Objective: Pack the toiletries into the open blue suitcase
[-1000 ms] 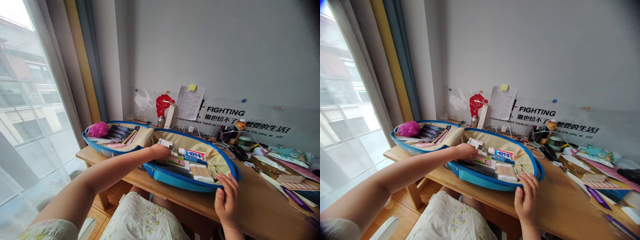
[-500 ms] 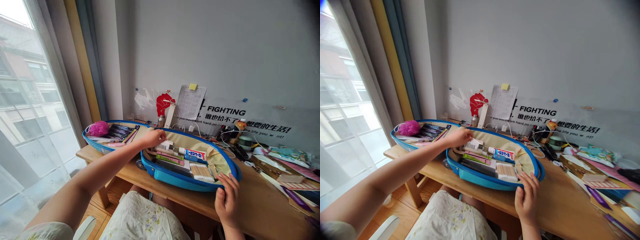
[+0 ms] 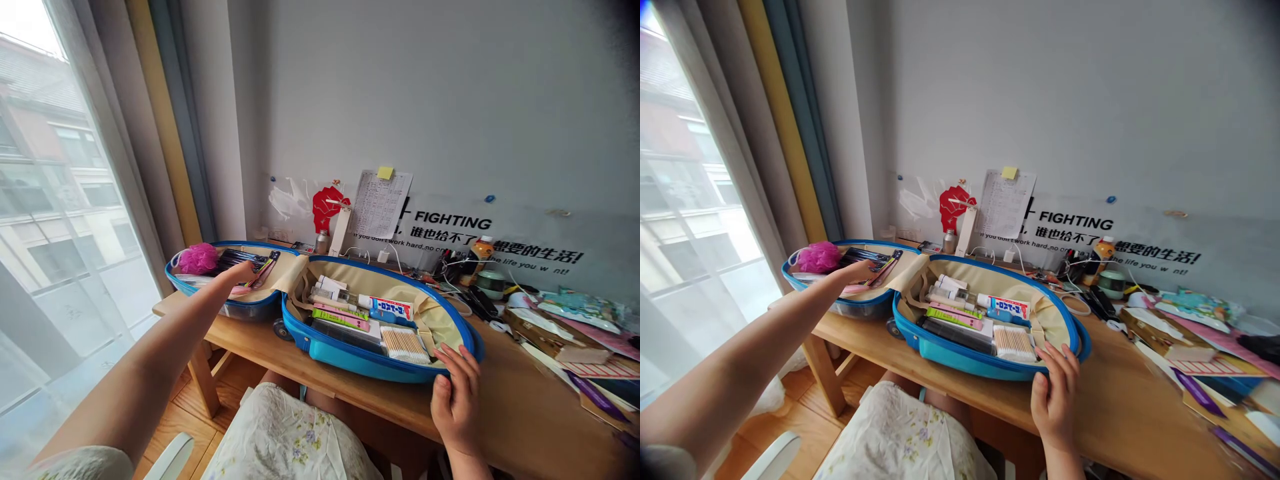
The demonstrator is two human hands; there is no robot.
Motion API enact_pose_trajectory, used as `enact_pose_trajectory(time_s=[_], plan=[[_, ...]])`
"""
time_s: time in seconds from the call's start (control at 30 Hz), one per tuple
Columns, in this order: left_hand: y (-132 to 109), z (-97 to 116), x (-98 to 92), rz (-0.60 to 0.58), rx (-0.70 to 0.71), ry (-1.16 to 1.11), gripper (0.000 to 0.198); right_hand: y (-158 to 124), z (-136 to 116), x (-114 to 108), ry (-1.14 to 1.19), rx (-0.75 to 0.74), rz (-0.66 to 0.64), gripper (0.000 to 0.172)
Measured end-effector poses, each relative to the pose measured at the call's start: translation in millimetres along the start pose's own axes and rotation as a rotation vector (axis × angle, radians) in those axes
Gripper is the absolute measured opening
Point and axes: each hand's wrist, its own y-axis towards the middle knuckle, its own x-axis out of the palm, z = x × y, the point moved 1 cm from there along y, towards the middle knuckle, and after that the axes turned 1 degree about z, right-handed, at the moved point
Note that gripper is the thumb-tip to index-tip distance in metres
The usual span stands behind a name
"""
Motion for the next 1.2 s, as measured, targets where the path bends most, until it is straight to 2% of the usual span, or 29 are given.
enact_pose_trajectory(time_s=[0.2, 0.4, 0.77, 0.93, 1.07, 1.13, 1.2], plan=[[9, -9, 11.1, -0.037, 0.001, 0.054, 0.036, 0, 0, 1, -0.002, -0.018, -0.006, 0.032], [10, -10, 13.9, -0.04, 0.039, 0.093, 0.035, 0, 0, 0, -0.008, -0.008, -0.005, 0.031], [6, -8, 9.9, 0.068, 0.022, 0.05, 0.044, -1, 1, 0, -0.022, -0.006, -0.014, 0.032], [3, -4, 3.9, 0.178, 0.026, -0.091, 0.048, -2, 2, 0, -0.018, 0.005, -0.012, 0.032], [-2, 6, -3.2, 0.263, 0.067, -0.314, 0.045, -3, 3, 0, -0.014, 0.003, -0.006, 0.031], [-6, 13, -6.9, 0.257, 0.111, -0.464, 0.043, -4, 4, 0, -0.011, 0.01, -0.006, 0.031], [-11, 21, -10.8, 0.197, 0.176, -0.624, 0.04, -4, 4, 1, -0.005, 0.024, -0.009, 0.031]])
